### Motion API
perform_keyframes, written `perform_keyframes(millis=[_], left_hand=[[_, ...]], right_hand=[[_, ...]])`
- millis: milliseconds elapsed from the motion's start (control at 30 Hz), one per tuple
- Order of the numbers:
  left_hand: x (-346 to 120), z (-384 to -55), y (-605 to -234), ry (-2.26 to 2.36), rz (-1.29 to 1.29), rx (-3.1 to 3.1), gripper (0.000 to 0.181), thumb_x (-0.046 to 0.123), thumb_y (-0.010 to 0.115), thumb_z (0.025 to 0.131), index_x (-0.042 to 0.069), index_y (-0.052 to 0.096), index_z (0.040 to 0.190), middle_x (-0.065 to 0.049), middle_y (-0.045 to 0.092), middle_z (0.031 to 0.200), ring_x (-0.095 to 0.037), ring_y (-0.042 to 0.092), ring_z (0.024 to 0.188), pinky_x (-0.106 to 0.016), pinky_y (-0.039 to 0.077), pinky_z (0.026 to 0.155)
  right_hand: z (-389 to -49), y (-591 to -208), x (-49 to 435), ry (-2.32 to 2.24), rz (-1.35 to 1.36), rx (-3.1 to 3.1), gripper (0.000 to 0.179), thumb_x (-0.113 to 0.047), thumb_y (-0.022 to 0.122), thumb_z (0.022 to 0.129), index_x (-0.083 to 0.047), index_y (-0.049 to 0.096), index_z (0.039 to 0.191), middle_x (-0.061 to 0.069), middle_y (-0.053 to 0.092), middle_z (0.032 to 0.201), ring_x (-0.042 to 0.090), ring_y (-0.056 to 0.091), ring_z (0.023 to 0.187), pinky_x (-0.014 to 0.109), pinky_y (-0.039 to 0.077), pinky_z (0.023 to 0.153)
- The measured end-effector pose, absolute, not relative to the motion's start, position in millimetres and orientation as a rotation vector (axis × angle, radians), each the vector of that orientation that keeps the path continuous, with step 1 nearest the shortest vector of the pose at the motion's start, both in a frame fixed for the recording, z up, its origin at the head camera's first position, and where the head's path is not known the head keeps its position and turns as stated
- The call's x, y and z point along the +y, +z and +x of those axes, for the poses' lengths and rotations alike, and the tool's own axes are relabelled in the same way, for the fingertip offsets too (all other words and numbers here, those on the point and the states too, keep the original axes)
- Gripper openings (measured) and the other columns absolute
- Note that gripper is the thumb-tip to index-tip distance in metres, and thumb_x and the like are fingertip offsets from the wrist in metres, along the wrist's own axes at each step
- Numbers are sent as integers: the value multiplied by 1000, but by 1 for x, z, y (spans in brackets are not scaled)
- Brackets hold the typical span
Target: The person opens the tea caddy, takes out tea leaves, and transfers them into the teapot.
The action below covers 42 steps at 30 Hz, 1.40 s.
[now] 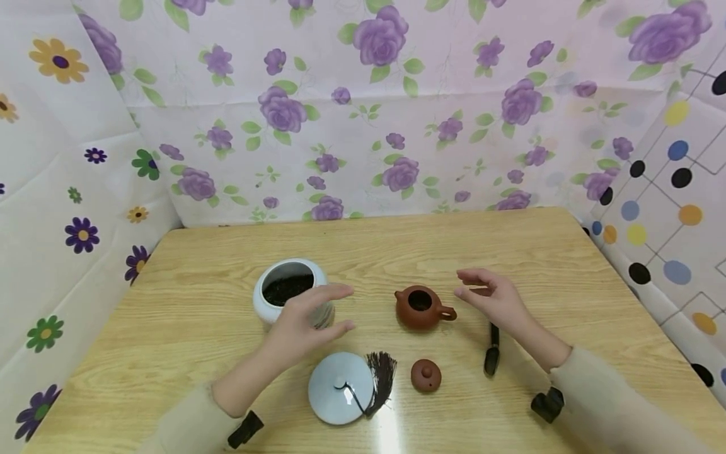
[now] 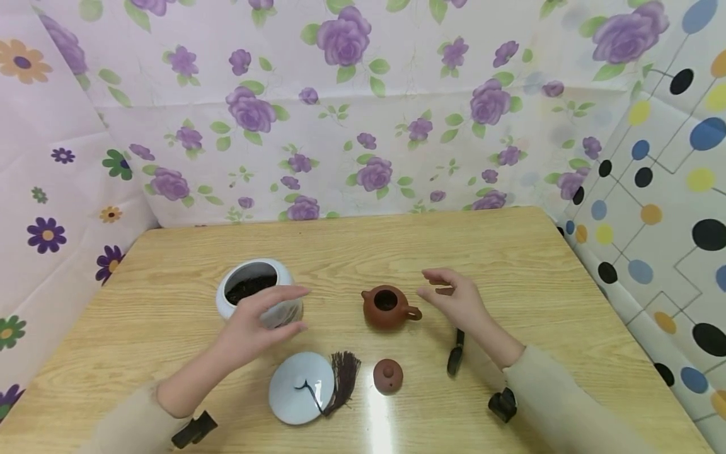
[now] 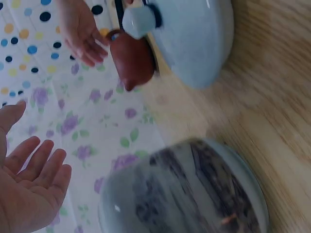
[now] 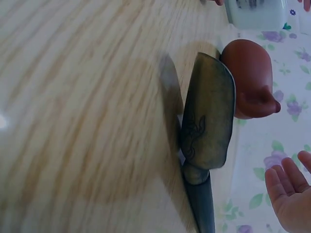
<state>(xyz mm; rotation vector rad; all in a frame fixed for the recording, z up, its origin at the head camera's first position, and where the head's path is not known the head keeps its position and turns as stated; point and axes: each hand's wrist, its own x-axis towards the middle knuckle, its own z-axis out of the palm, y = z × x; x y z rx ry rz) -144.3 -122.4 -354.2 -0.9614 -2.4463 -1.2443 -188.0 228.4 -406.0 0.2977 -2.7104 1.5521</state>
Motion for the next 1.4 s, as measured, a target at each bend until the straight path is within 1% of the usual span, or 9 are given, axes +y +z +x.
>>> perform_keyframes(millis=[100, 233, 367, 567, 767, 1033, 1133, 1267, 1400], left_hand=[[-110, -143, -356, -1232, -1044, -2486, 46, 13, 81, 75, 4, 65, 118, -9, 66, 120, -25, 60, 114, -35, 49, 98], [-97, -141, -360, -1234, -1125, -2530, 47, 15, 80, 76, 3, 65, 119, -10, 66, 120, -25, 60, 113, -35, 49, 98], [-85, -135, -366, -1353, -1105, -2611, 45, 16, 79, 78, 3, 65, 119, -10, 66, 121, -25, 60, 114, -37, 48, 99], [-67, -129, -376, -1533, -1019, -2752, 43, 20, 75, 82, 9, 64, 123, -5, 64, 124, -23, 56, 121, -42, 45, 103], [-53, -127, -389, -1646, -986, -2844, 44, 24, 76, 82, 9, 65, 122, 1, 64, 124, -16, 54, 122, -34, 44, 104], [-37, -126, -409, -1666, -1026, -2907, 40, 22, 77, 81, 10, 68, 118, 1, 67, 120, -10, 59, 110, -25, 50, 90], [-33, -125, -415, -1673, -1041, -2906, 40, 22, 78, 79, 9, 69, 116, -2, 66, 121, -9, 59, 111, -22, 48, 91], [-29, -123, -420, -1675, -1035, -2908, 39, 21, 78, 79, 9, 69, 115, -4, 65, 122, -9, 56, 116, -22, 44, 99], [-26, -121, -422, -1698, -978, -2924, 36, 19, 79, 78, 11, 71, 112, -3, 66, 121, -11, 57, 116, -21, 43, 100]], right_hand=[[-189, -408, 224, 1573, 341, -2700, 48, -26, 67, 90, -1, 56, 130, 19, 56, 130, 36, 54, 116, 37, 52, 92], [-190, -413, 218, 1596, 432, -2678, 49, -21, 69, 88, -1, 55, 130, 19, 55, 131, 37, 52, 118, 42, 49, 96], [-192, -417, 212, 1620, 505, -2661, 51, -17, 72, 86, 1, 55, 130, 20, 55, 130, 39, 51, 119, 46, 47, 98], [-194, -420, 205, 1624, 583, -2661, 53, -13, 74, 84, 2, 54, 130, 21, 54, 131, 39, 49, 121, 48, 46, 100], [-195, -427, 198, 1608, 626, -2691, 54, -15, 74, 83, 1, 54, 131, 20, 54, 132, 37, 50, 122, 49, 45, 101], [-194, -434, 196, 1606, 641, -2726, 53, -18, 76, 82, -5, 57, 129, 17, 54, 131, 36, 53, 119, 46, 48, 98], [-194, -436, 196, 1596, 653, -2735, 53, -18, 75, 82, -5, 56, 130, 17, 53, 131, 36, 53, 119, 45, 49, 97], [-194, -436, 195, 1588, 659, -2743, 53, -17, 75, 82, -4, 56, 130, 18, 53, 131, 36, 53, 119, 44, 49, 97], [-193, -435, 195, 1591, 646, -2756, 54, -17, 75, 82, -4, 55, 131, 18, 52, 132, 37, 53, 119, 43, 49, 97]])
